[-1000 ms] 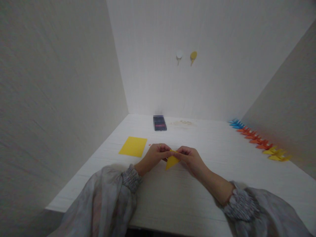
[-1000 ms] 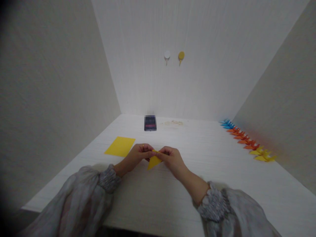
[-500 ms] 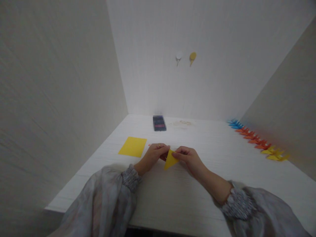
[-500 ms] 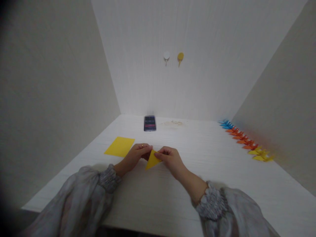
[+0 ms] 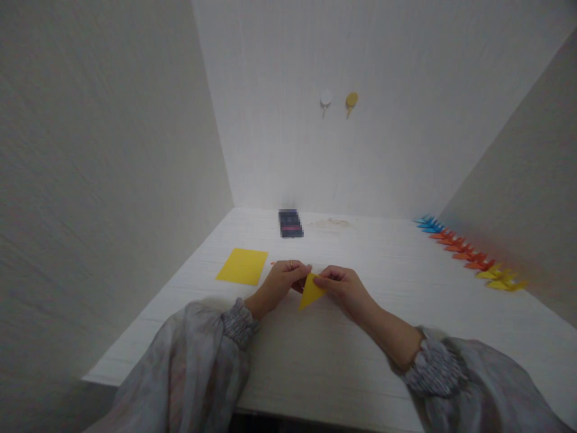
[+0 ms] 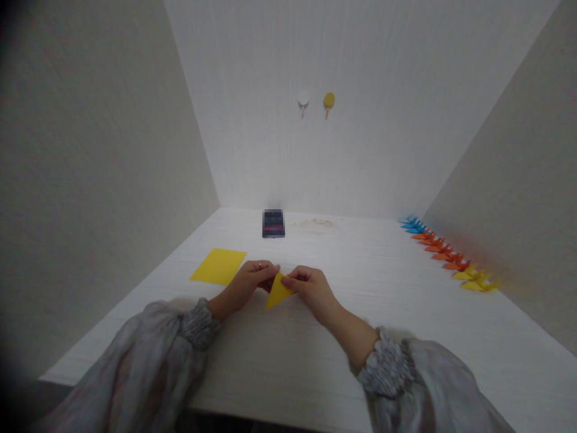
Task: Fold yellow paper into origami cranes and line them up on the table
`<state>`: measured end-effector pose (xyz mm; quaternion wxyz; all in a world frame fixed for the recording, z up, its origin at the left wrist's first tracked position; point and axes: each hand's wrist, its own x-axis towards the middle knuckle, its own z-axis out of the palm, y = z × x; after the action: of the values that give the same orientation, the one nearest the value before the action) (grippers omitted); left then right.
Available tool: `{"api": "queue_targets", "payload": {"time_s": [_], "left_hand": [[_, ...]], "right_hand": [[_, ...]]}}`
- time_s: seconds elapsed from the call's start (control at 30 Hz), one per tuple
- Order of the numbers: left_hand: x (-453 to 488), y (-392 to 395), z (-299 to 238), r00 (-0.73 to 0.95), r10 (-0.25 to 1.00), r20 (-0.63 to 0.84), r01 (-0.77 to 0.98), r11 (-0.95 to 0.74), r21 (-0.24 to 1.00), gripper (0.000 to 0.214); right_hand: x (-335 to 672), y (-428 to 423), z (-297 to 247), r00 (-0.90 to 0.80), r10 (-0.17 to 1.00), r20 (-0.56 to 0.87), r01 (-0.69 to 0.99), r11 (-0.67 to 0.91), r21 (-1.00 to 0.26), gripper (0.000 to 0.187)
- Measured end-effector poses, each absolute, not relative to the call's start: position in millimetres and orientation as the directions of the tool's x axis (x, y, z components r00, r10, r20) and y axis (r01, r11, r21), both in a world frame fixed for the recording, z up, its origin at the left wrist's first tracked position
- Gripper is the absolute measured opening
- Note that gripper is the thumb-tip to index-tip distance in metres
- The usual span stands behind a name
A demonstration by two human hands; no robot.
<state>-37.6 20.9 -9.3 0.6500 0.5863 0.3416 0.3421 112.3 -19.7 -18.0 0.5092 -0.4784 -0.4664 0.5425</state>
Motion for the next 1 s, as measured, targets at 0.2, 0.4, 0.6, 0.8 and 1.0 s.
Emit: {"api": "queue_targets", "payload": {"time_s": [0.2, 0.4, 0.6, 0.8, 1.0], "left_hand": [[-38.2, 21.7, -12.1, 0.530, 0.847, -0.023, 0.008, 0.022, 1.000, 0.025], [-39.2, 25.3, -17.0, 0.506, 0.862, -0.011, 0.043, -0.013, 0.999, 0.023], [-39.4, 25.4, -16.4, 0.510, 0.860, -0.021, 0.059, -0.010, 0.998, 0.022], [-39.1, 23.0, -11.7, 0.510, 0.860, -0.023, 0.032, 0.008, 0.999, 0.018], [-39.1, 22.2, -10.7, 0.486, 0.873, -0.039, -0.004, 0.047, 0.999, 0.016]], "right_hand": [[113.8, -18.1, -22.8, -0.028, 0.999, -0.032, -0.070, -0.034, -0.997, 0.020], [115.0, -17.4, -22.1, -0.067, 0.996, -0.055, -0.088, -0.061, -0.994, 0.019], [116.3, -15.8, -22.0, -0.072, 0.996, -0.044, -0.093, -0.050, -0.994, 0.014], [117.3, -15.1, -25.0, -0.083, 0.996, -0.004, -0.071, -0.010, -0.997, 0.015], [116.9, -15.5, -20.5, -0.066, 0.998, -0.002, -0.076, -0.007, -0.997, 0.012]]}}
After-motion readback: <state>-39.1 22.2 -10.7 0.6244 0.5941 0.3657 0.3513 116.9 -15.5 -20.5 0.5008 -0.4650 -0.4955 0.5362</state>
